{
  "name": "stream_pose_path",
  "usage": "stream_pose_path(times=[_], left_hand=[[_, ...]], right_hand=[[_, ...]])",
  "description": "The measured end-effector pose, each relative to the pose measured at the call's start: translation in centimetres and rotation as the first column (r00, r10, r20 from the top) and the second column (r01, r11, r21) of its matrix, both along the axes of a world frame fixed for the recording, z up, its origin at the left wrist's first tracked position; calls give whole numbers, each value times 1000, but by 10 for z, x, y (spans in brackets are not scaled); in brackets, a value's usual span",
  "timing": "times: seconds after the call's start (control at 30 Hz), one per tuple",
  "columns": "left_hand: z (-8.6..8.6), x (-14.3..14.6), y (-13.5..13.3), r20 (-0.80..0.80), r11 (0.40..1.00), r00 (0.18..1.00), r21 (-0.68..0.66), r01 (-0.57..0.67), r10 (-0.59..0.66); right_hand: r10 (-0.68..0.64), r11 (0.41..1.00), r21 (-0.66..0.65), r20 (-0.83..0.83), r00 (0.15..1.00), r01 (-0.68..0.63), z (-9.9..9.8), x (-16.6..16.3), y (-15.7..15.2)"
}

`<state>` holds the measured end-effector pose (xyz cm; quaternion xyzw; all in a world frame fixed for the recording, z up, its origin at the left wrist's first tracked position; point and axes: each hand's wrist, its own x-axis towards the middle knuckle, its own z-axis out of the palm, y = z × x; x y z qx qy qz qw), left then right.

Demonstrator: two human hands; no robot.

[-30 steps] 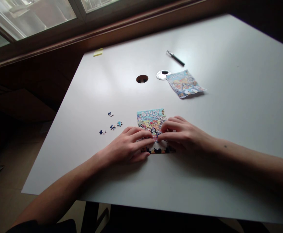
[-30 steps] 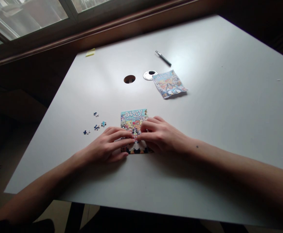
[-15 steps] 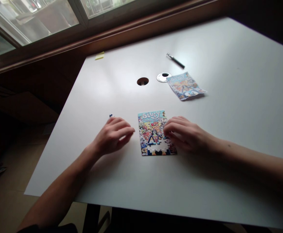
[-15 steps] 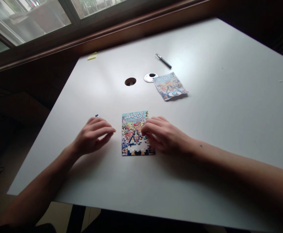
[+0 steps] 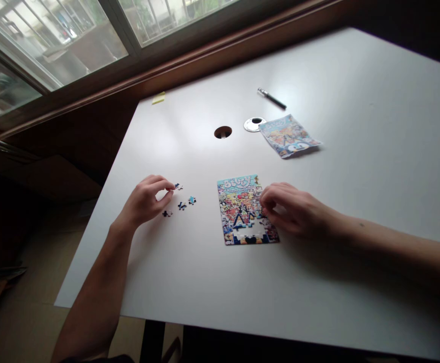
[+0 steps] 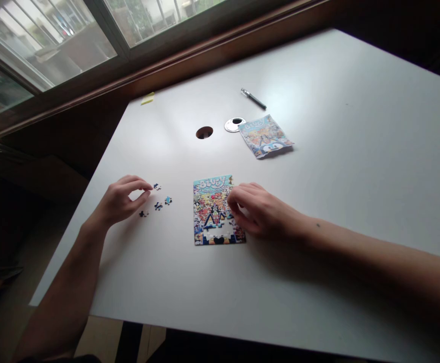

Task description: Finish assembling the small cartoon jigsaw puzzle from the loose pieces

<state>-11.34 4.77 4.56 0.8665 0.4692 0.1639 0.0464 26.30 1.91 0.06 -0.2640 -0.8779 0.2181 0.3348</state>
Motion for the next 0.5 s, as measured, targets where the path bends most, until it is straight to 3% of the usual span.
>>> stream_pose_path(times=[0.27, 0.5], left_hand=[[12, 3, -7, 6, 958, 987, -241, 155, -158], [11, 7, -10, 6, 966, 989, -215, 145, -147]], right_hand=[[-11, 1000, -22, 12, 1000, 12, 1, 0, -1], [-9, 999, -32, 7, 1000, 9, 1, 0, 0]])
